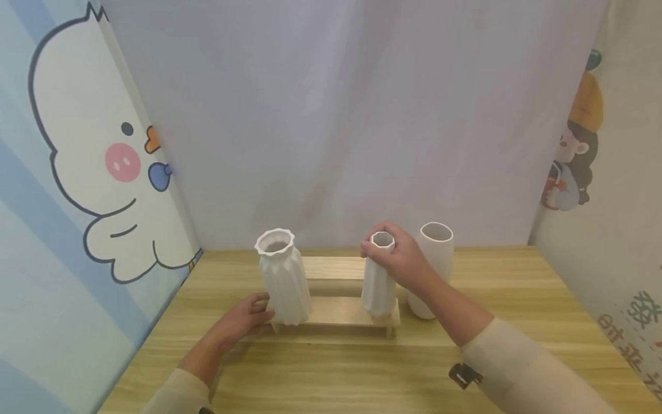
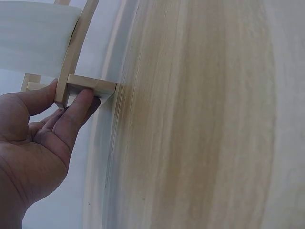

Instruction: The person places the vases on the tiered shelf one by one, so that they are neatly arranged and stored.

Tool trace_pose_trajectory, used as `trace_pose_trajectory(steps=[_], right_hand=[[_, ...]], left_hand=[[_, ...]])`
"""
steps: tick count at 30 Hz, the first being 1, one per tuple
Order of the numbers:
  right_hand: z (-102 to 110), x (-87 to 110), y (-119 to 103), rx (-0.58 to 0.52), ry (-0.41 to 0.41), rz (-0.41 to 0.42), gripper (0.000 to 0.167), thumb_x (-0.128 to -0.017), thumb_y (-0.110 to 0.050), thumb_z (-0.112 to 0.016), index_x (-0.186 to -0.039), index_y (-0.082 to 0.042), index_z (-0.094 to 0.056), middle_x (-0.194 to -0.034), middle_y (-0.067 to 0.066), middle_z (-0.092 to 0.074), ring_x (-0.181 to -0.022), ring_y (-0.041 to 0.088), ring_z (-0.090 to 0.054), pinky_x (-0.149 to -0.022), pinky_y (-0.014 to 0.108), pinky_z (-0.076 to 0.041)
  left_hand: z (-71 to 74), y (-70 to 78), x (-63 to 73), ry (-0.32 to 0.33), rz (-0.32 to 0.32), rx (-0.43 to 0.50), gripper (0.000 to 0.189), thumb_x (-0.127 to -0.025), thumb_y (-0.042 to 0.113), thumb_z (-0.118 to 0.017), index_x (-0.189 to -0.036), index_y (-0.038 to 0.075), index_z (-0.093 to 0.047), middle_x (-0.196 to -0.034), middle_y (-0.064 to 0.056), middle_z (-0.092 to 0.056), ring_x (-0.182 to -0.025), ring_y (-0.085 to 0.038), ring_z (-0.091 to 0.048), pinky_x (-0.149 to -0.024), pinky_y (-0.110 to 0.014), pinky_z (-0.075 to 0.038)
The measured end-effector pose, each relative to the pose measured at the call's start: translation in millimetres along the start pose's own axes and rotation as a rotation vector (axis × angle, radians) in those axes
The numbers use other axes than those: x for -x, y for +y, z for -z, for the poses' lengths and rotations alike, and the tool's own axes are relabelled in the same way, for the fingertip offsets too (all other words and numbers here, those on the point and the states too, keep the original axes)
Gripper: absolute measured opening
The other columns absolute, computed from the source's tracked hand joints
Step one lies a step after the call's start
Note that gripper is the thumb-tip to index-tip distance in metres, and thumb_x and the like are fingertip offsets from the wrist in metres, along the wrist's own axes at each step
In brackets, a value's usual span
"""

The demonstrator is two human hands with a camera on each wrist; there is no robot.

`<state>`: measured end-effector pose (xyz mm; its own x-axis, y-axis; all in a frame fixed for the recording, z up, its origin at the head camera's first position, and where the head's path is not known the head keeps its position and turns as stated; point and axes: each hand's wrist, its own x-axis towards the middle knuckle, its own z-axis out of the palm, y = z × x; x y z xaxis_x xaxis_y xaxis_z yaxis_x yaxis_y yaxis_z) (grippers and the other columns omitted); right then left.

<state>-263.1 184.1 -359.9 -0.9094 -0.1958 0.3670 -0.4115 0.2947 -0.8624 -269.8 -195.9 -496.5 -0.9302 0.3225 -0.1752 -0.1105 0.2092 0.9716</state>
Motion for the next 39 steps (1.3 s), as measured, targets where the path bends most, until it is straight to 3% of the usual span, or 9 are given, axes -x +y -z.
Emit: trace_pose_trajectory(steps=[12,20,29,39], right_hand=[[-4.7,-3.7,5.7,-0.041,-0.004,0.01,0.019,-0.094,-0.023,-0.068,-0.099,-0.008,-0.057,-0.086,0.01,-0.074,-0.08,0.018,-0.07,-0.068,0.033,-0.057],[-9.0,-5.4,9.9,-0.041,-0.01,-0.009,0.019,-0.093,-0.028,-0.069,-0.099,-0.014,-0.058,-0.088,0.007,-0.074,-0.08,0.022,-0.069,-0.067,0.038,-0.058],[-12.6,-7.5,11.5,-0.031,-0.013,0.0,0.021,-0.094,-0.025,-0.068,-0.099,-0.009,-0.057,-0.088,0.01,-0.074,-0.082,0.019,-0.07,-0.07,0.033,-0.057],[-14.6,-8.5,13.1,-0.048,-0.001,-0.026,0.018,-0.094,-0.03,-0.067,-0.099,-0.014,-0.058,-0.088,0.007,-0.074,-0.082,0.022,-0.068,-0.07,0.038,-0.057]], left_hand=[[0.4,0.3,-1.4,0.011,0.011,0.002,0.066,-0.095,0.02,-0.066,-0.15,0.005,-0.033,-0.149,-0.035,-0.034,-0.126,-0.044,-0.052,-0.094,-0.045,-0.056],[1.4,0.2,-0.7,0.001,0.005,-0.004,0.067,-0.095,0.02,-0.066,-0.15,0.003,-0.032,-0.148,-0.036,-0.035,-0.125,-0.044,-0.053,-0.094,-0.045,-0.056],[1.3,0.7,-0.6,-0.004,0.004,-0.01,0.068,-0.095,0.021,-0.067,-0.15,0.002,-0.031,-0.148,-0.037,-0.035,-0.125,-0.043,-0.054,-0.094,-0.045,-0.056],[1.4,-1.4,-1.8,-0.003,-0.002,0.006,0.066,-0.095,0.019,-0.066,-0.149,0.003,-0.032,-0.148,-0.036,-0.036,-0.127,-0.044,-0.051,-0.094,-0.044,-0.056]])
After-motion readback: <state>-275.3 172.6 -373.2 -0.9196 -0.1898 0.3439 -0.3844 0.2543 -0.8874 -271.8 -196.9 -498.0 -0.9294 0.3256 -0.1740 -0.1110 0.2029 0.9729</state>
